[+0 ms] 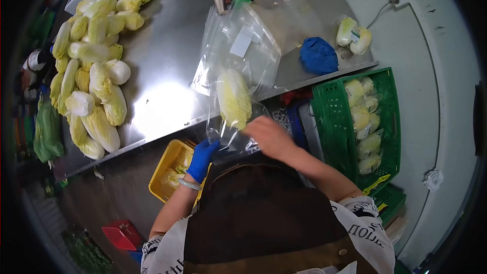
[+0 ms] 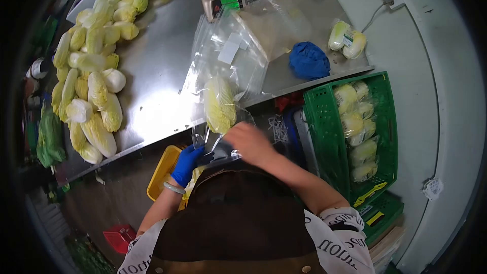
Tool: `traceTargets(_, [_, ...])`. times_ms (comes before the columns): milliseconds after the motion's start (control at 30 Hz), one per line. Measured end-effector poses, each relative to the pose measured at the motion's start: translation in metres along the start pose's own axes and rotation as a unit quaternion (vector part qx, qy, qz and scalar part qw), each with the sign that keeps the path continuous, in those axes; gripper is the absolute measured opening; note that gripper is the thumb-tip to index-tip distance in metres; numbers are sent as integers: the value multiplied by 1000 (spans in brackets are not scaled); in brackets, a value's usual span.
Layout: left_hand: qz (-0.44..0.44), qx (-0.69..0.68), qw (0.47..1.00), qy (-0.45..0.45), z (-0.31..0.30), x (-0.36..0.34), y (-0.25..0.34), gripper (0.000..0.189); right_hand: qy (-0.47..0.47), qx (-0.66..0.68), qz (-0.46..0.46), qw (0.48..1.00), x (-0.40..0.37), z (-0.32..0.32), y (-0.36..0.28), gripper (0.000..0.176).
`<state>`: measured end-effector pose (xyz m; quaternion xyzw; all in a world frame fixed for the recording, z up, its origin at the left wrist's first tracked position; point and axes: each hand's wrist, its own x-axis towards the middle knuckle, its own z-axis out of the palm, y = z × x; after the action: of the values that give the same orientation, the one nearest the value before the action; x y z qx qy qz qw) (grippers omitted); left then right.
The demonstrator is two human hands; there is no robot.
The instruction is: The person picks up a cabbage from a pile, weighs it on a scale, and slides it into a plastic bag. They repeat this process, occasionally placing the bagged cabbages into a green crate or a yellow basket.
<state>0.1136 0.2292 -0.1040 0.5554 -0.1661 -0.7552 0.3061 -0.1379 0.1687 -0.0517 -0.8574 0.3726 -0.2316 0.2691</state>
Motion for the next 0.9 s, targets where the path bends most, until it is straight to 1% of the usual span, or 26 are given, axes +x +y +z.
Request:
traceTargets(33, [2, -7, 1000, 13, 2, -3, -2, 34, -25, -4, -45, 999, 3, 9, -15, 19])
traceTargets(67, [34, 19, 999, -8, 2, -5, -2, 32, -77, -4, -43, 996, 6, 25, -26, 18])
traceTargets(100, [65, 45, 996, -29, 0, -8, -2, 31, -62, 0, -56, 997, 9, 40, -31, 17])
traceTargets(133, [96, 71, 991, -51, 0, -11, 0, 29, -64, 4, -43, 997, 11, 51, -36, 16])
traceTargets(167, [158, 150, 974, -59, 2, -15, 2, 29, -66, 6, -32, 997, 14, 61, -39, 14])
traceTargets(233, [272, 305, 910, -72, 7, -27, 9, 31, -96, -11, -56, 994, 16, 82, -39, 13])
traceTargets(267, [288, 417, 860, -65, -11, -16, -3, 32, -110, -20, -65, 992, 14, 89, -38, 13])
traceTargets(367, [236, 279, 926, -92, -15, -10, -17, 29, -147, -48, -130, 979, 13, 78, -38, 11])
traceTargets(400, [176, 150, 968, -93, -12, -9, -16, 31, -154, -46, -159, 974, 8, 63, -38, 10])
traceTargets(433, [114, 16, 989, -92, -7, -9, -12, 33, -166, -30, -152, 974, -2, 47, -37, 11])
traceTargets(467, [49, -119, 988, -88, -5, -11, -9, 34, -179, -13, -144, 973, -19, 32, -33, 11])
traceTargets(500, [45, -96, 991, -77, -6, -16, -8, 36, -185, -43, -113, 975, -48, 24, -22, 14])
traceTargets(533, [44, -71, 994, -70, -7, -18, -5, 37, -162, -76, -98, 979, -85, 19, -2, 15])
traceTargets(567, [43, -47, 996, -64, -6, -18, -4, 39, -245, -89, -24, 965, -129, 15, 26, 13])
traceTargets(600, [51, -15, 996, -74, -8, -19, -7, 41, -309, -196, -27, 930, -202, 29, 73, 12])
traceTargets(633, [41, -12, 997, -69, -12, -18, -12, 41, -517, -181, 203, 812, -261, 26, 93, 16])
traceTargets(700, [26, -3, 998, -56, -28, -11, -17, 40, -564, -173, 213, 779, -266, 15, 96, 22])
traceTargets(733, [-4, -98, 990, -98, -32, -12, -11, 40, -591, -162, 217, 760, -262, 7, 86, 26])
traceTargets(767, [76, 58, 995, -2, -30, -20, -13, 40, -391, -211, 147, 884, -248, 10, 84, 33])
traceTargets(800, [158, 217, 959, 88, -23, -28, -4, 41, -214, -213, 154, 941, -193, -5, 62, 39])
traceTargets(833, [240, 364, 883, 173, -16, -30, 1, 44, -85, -230, 152, 958, -150, -10, 53, 42])
traceTargets(867, [326, 502, 783, 168, -12, -27, 3, 46, -40, -262, 105, 959, -115, -8, 46, 41])
traceTargets(900, [400, 623, 654, 157, -10, -23, 8, 49, 8, -292, 58, 955, -88, -5, 44, 41])
